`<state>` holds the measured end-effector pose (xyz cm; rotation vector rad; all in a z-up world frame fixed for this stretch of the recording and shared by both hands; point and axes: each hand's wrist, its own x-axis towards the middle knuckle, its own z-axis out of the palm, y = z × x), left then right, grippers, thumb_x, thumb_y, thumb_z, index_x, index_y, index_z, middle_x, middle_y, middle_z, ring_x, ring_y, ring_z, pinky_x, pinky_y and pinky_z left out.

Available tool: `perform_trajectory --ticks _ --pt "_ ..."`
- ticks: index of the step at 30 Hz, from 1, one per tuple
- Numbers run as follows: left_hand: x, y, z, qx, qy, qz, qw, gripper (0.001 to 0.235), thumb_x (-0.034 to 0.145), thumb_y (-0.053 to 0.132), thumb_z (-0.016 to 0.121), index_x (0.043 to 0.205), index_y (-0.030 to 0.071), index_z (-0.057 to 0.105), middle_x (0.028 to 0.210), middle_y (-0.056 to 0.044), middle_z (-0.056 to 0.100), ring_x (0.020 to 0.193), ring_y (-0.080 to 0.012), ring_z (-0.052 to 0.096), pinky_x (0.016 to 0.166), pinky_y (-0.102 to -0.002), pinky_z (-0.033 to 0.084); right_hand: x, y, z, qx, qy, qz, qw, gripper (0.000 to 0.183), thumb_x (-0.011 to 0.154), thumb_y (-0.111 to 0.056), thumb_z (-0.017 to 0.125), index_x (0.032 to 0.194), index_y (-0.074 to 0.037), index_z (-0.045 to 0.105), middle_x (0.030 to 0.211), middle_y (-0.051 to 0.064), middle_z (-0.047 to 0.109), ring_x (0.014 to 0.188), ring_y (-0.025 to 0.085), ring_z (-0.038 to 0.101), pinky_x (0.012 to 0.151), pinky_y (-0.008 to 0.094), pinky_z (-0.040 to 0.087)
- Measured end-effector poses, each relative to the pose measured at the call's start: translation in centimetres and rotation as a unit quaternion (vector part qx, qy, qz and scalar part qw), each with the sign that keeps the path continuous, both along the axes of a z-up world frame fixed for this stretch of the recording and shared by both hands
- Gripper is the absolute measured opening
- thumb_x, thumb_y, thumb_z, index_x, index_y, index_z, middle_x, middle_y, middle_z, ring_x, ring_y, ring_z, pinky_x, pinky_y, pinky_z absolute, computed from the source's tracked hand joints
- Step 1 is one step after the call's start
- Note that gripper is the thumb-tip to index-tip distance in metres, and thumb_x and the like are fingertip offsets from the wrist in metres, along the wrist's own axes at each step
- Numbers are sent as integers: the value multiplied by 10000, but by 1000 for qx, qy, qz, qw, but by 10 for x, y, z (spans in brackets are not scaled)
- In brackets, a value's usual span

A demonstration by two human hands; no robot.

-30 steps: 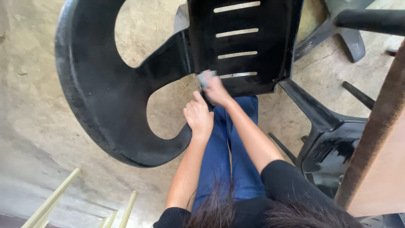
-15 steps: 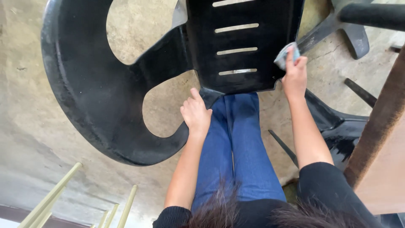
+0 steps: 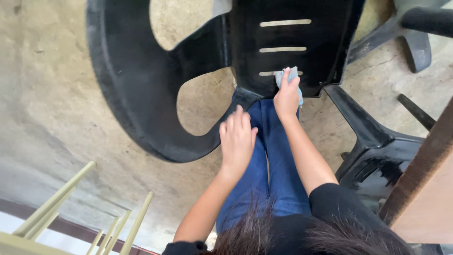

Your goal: Spraying and wiping down plastic chairs before arranging them around tables.

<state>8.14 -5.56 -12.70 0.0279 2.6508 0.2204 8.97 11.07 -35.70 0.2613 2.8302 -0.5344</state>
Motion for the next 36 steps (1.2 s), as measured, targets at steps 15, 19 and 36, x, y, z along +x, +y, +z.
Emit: perform_trajectory --ticks 15,19,36 --pt "47 -97 65 313 50 344 884 270 1065 250 579 1059 12 707 924 -204 760 904 -417 727 740 -475 573 -14 -121 119 -249 -201 184 929 450 1035 -384 552 1456 -228 580 1044 106 535 986 424 665 839 525 556" --pt "107 -120 -4 429 -60 335 837 624 1039 571 374 1121 36 685 893 -237 724 847 -357 670 652 -511 442 -11 -165 246 -475 -154 47 865 494 1065 -257 543 1536 -121 478 1264 243 510 1237 475 499 1002 547 413" --pt "-41 -147 112 712 162 358 582 1123 891 882 35 1666 86 207 1732 -130 159 1601 -312 96 1328 -439 49 33 -145 197 -472 194 323 797 525 822 39 602 1232 -232 788 898 77 527 638 272 557 623 399 508"
